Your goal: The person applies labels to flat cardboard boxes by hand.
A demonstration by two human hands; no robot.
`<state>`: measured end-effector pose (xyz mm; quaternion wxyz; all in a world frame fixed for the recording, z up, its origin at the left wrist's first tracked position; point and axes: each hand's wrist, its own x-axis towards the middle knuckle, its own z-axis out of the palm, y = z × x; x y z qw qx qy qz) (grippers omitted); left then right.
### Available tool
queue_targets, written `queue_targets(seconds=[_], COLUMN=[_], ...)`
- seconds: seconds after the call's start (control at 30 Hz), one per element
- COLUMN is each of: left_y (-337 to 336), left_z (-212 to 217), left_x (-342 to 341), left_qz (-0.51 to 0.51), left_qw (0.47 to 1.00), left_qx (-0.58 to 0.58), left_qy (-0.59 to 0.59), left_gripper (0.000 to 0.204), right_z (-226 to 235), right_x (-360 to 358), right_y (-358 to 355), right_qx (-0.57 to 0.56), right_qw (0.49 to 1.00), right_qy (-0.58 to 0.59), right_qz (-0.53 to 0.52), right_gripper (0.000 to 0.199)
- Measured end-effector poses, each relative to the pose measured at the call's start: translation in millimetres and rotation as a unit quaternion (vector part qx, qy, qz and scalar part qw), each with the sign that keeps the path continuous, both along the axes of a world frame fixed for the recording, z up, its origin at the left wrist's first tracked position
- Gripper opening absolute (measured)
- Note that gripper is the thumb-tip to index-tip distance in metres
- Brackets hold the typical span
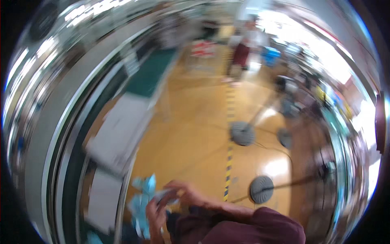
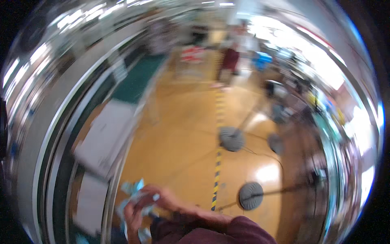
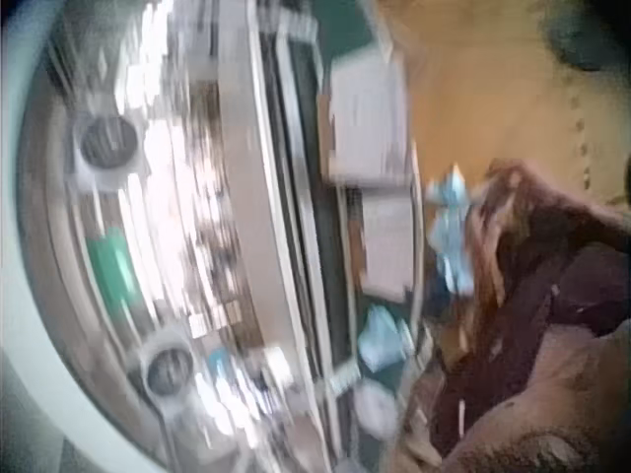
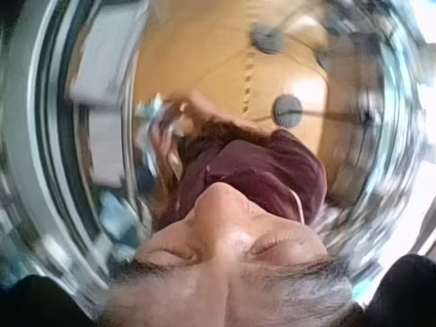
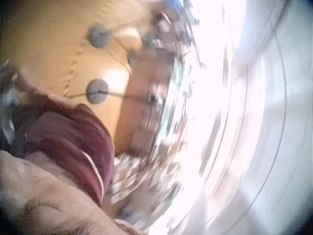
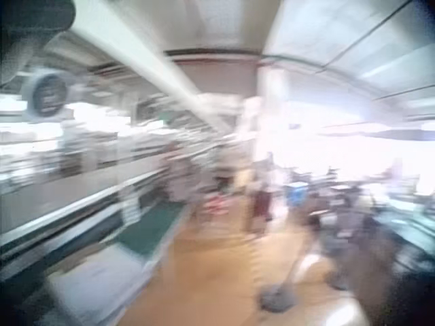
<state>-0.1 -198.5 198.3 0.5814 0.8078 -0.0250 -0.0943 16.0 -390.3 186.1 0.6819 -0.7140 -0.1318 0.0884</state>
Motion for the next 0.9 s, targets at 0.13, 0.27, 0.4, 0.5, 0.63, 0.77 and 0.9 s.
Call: queue_targets(seconds=[0.13, 0.27, 0.4, 0.5, 0.63, 0.77, 0.9], left_y=[6, 3, 24, 44, 63, 64, 74], left_z=[-58, -16, -29, -28, -22, -29, -47], left_x=[-22, -43, -75, -90, -93, -77, -71], left_qz=[-0.018, 0.127, 0.229, 0.278, 0.270, 0.254, 0.168], left_qw=[0.993, 0.991, 0.972, 0.960, 0.960, 0.964, 0.977], left_qx=[-0.019, -0.027, -0.052, -0.022, -0.052, -0.067, -0.114], left_qy=[-0.113, -0.028, 0.018, 0.019, 0.059, 0.033, -0.073], left_gripper=[0.024, 0.020, 0.022, 0.022, 0.026, 0.024, 0.034], right_z=[27, 29, 27, 24, 26, 7, -21], right_x=[4, 14, 20, 21, 19, 22, 19], right_y=[8, 27, 71, 101, 119, 101, 104], right_qx=[-0.131, -0.156, -0.131, -0.132, -0.126, -0.096, -0.030], right_qw=[0.987, 0.983, 0.969, 0.955, 0.954, 0.968, 0.958], right_qy=[-0.088, -0.079, -0.084, -0.102, -0.112, -0.052, -0.151], right_qz=[-0.027, 0.062, 0.190, 0.246, 0.247, 0.224, 0.244], right_gripper=[0.028, 0.025, 0.022, 0.023, 0.025, 0.036, 0.038])
